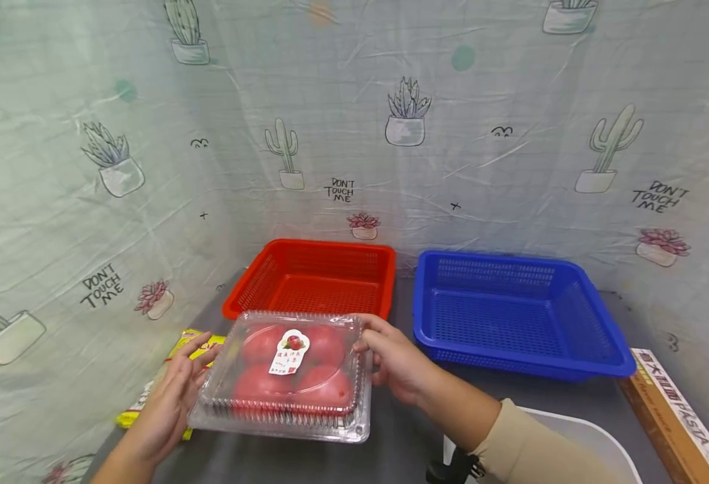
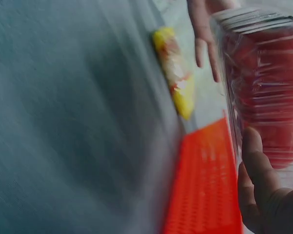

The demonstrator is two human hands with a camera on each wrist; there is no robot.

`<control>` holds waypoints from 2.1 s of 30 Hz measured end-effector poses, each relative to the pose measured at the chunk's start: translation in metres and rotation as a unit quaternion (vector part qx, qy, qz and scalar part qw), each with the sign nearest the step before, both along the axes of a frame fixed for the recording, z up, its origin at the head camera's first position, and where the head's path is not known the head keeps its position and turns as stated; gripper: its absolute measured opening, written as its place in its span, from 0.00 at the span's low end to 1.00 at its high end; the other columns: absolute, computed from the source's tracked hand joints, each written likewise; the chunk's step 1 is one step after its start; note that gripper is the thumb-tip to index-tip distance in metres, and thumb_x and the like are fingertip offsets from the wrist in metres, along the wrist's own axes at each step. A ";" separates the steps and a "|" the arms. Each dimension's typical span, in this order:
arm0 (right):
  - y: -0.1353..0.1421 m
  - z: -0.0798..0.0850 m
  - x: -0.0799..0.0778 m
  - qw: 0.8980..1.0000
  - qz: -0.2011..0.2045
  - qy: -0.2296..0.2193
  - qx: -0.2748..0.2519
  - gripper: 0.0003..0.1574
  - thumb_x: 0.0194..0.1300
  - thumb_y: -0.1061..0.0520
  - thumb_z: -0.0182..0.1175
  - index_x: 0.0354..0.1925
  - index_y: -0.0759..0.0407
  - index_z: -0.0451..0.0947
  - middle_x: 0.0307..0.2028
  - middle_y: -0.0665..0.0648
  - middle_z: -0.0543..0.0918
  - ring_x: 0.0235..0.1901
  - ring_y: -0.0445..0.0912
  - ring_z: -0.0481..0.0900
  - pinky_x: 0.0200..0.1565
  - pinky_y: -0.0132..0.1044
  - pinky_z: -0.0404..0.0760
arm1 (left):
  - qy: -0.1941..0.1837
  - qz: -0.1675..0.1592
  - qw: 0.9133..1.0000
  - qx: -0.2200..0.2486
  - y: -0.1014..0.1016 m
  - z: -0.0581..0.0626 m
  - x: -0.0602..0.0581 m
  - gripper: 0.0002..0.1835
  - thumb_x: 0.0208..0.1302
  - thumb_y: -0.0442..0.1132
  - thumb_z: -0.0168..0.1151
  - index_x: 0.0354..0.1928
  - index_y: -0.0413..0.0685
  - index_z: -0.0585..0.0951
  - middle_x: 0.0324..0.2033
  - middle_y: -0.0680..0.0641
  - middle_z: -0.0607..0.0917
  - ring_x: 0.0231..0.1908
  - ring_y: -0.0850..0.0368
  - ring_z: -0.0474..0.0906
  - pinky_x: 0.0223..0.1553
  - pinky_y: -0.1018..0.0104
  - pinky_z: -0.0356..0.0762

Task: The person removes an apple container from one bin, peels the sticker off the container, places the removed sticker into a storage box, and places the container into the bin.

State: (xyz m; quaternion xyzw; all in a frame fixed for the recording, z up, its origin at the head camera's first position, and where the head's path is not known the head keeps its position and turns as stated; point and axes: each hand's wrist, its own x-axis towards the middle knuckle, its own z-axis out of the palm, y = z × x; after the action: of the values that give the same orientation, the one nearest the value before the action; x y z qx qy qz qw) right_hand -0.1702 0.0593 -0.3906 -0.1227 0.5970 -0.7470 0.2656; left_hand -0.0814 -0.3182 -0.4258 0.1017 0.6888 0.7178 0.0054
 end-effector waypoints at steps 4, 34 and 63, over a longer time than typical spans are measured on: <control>-0.011 -0.019 0.009 1.000 -0.006 -0.014 -0.008 0.39 0.65 0.63 0.50 0.75 0.58 0.65 0.49 0.56 0.83 0.43 0.50 0.84 0.44 0.49 0.87 | -0.022 -0.020 1.000 0.005 -0.005 -0.013 0.003 0.26 0.90 0.46 0.28 0.83 0.61 0.49 0.73 0.52 0.66 0.68 0.63 0.75 0.60 0.60 0.82; -0.032 -0.077 0.026 0.996 0.019 -0.086 0.004 0.50 0.64 0.63 0.62 0.81 0.54 0.60 0.65 0.60 0.75 0.51 0.53 0.82 0.47 0.50 0.86 | -0.052 0.083 0.989 -0.109 0.000 -0.053 0.001 0.26 0.89 0.45 0.41 0.82 0.50 0.59 0.75 0.33 0.68 0.62 0.68 0.73 0.58 0.68 0.75; -0.044 0.006 0.011 0.922 0.069 0.249 0.288 0.31 0.64 0.53 0.72 0.66 0.49 0.82 0.52 0.57 0.83 0.41 0.49 0.82 0.38 0.41 0.82 | 0.068 0.120 0.934 -0.330 0.025 -0.032 0.006 0.26 0.68 0.48 0.75 0.67 0.62 0.81 0.78 0.40 0.65 0.75 0.31 0.62 0.64 0.20 0.64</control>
State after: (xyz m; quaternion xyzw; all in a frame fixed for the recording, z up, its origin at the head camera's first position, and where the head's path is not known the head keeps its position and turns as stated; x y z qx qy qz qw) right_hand -0.1597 0.0150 -0.3842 -0.2632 0.8236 -0.4678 0.1832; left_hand -0.0757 -0.2933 -0.4577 0.0595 0.8925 0.4371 -0.0940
